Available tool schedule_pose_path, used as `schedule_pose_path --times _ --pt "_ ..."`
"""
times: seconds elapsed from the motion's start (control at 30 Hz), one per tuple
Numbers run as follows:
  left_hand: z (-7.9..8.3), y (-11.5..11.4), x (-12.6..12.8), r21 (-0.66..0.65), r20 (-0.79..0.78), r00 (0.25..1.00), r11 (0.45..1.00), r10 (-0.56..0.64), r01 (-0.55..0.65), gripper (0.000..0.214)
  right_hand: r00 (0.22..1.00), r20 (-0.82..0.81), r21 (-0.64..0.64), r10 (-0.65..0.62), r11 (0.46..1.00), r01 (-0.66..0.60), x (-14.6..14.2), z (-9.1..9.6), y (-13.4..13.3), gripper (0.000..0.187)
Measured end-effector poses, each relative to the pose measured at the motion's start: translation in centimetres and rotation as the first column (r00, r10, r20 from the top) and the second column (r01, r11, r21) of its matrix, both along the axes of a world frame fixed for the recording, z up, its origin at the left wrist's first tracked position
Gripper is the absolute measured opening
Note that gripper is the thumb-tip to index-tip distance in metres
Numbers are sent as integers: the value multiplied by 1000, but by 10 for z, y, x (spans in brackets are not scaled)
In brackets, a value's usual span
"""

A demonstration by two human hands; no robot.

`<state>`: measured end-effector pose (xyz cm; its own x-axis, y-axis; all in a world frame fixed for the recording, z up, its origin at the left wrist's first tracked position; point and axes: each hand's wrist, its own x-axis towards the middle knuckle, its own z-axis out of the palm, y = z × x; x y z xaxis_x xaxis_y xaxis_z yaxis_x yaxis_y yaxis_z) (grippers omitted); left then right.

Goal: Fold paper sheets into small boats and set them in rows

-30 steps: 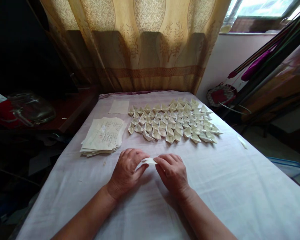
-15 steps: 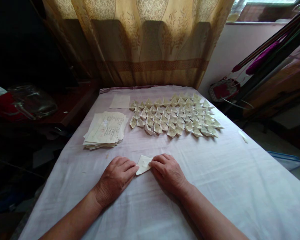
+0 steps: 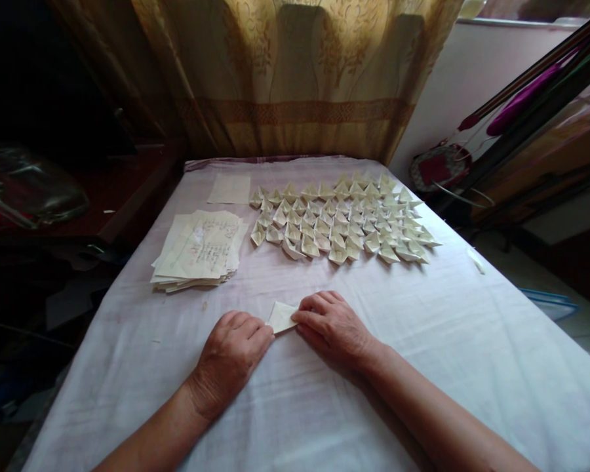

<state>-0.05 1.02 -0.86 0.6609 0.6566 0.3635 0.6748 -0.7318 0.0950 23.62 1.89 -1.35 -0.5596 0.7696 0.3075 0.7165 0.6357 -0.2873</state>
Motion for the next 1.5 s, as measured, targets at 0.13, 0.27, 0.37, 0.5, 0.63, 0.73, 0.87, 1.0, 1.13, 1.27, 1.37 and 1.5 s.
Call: schedule_pose_path --times 0.13,0.27,0.37,0.5,0.63,0.73,0.87,1.0,1.13,1.27,1.37,1.5 --pt "-2 2 0 -121 58 995 990 84 -76 16 995 -88 -75 -56 996 49 2 -3 10 19" --pt "0 6 3 -194 9 984 965 180 -175 16 974 -173 -153 -145 981 119 -1 -7 14 14" --pt "3 10 6 -197 -64 974 954 218 -226 17 958 -210 -178 -194 971 158 -4 -10 14 13" --pt "6 13 9 -195 -111 967 950 227 -246 18 943 -210 -195 -257 956 217 -7 -11 15 14" --pt "7 12 9 -192 -104 968 950 230 -246 16 936 -224 -204 -273 952 229 -8 -12 15 13" --pt "6 11 9 -186 -93 971 954 222 -236 16 930 -241 -211 -278 950 229 -7 -12 15 12" --pt "6 11 9 -194 -86 971 952 225 -237 17 928 -248 -214 -278 950 228 -7 -12 15 13" --pt "6 11 8 -215 -80 970 947 228 -240 15 929 -241 -228 -283 946 229 -6 -13 14 8" --pt "5 10 7 -262 -46 972 936 230 -234 3 935 -238 -233 -264 950 209 -5 -13 14 8" --pt "2 9 7 -322 0 988 935 154 -146 18 944 -220 -253 -248 949 190 -7 -9 13 7" --pt "1 8 7 -331 31 990 936 135 -117 25 939 -166 -243 -300 936 256 -15 -4 10 4" --pt "-1 8 7 -297 79 990 951 118 -90 23 908 -67 -190 -413 899 395 -30 2 4 20"
